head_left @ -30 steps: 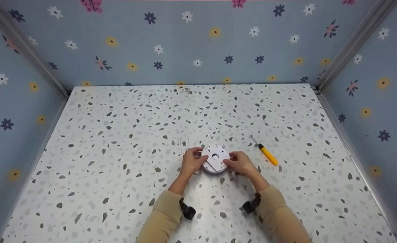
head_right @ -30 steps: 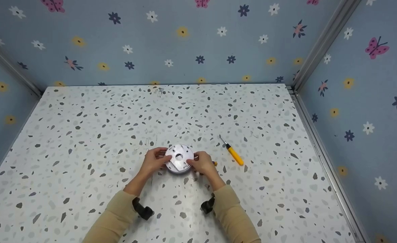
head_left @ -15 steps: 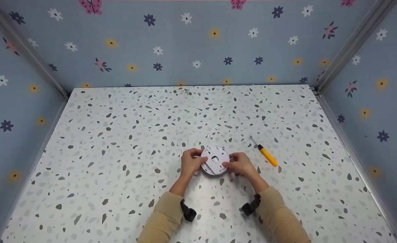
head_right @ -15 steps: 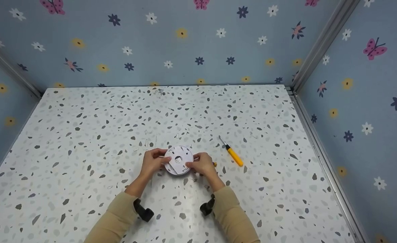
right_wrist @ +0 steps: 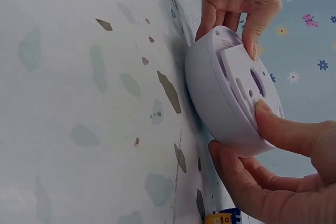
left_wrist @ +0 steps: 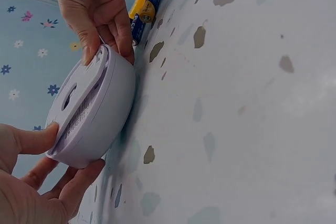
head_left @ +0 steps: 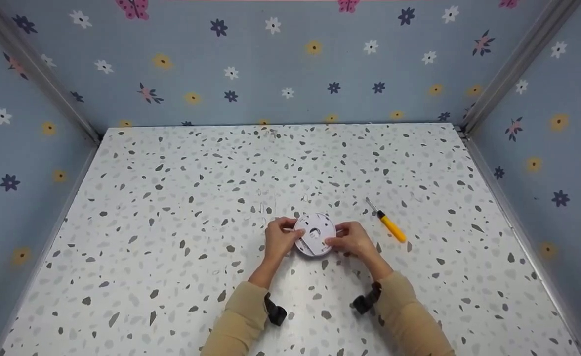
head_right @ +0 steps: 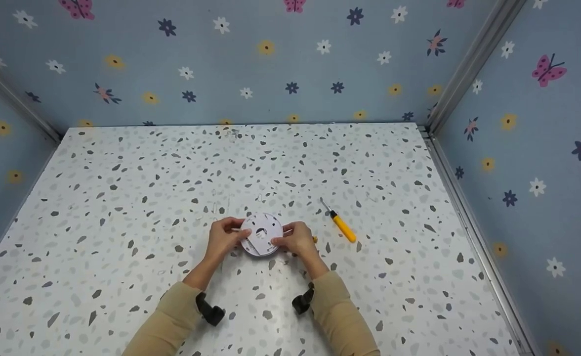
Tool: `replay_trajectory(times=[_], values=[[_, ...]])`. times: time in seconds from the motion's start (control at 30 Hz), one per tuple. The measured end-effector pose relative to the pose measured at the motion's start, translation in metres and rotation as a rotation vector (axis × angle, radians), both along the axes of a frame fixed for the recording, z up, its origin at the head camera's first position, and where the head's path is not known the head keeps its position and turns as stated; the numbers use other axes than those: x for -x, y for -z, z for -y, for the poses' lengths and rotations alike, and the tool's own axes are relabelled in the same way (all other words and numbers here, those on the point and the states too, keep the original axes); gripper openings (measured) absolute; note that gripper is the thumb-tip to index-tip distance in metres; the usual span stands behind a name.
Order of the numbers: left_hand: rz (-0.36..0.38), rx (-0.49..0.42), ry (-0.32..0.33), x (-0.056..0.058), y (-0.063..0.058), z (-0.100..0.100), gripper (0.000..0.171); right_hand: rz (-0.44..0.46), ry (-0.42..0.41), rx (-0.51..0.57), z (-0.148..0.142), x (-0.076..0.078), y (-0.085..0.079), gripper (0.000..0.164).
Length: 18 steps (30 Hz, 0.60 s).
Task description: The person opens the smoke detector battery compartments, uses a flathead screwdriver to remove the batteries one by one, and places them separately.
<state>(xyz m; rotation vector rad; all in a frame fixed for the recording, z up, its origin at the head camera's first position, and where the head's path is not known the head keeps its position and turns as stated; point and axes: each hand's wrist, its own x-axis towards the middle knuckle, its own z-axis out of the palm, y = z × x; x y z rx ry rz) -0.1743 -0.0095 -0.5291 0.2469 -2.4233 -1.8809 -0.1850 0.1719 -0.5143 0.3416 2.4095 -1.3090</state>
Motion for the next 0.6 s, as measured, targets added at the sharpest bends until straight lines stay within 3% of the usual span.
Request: replay_trajectory(times=[0.33,0.6], values=[[-0.058,0.016,0.037,-0.0019,0.0013,0.0027,0.022,-0.123,-0.081,-0.027,0.0051,-0.0041,0.0009,0.041],[-0.016,0.027,0.047,-0.0028,0.0007,0.0044,0.025,-0.154,-0.082,-0.033,0.0080,-0.0030,0.0001,0.041]])
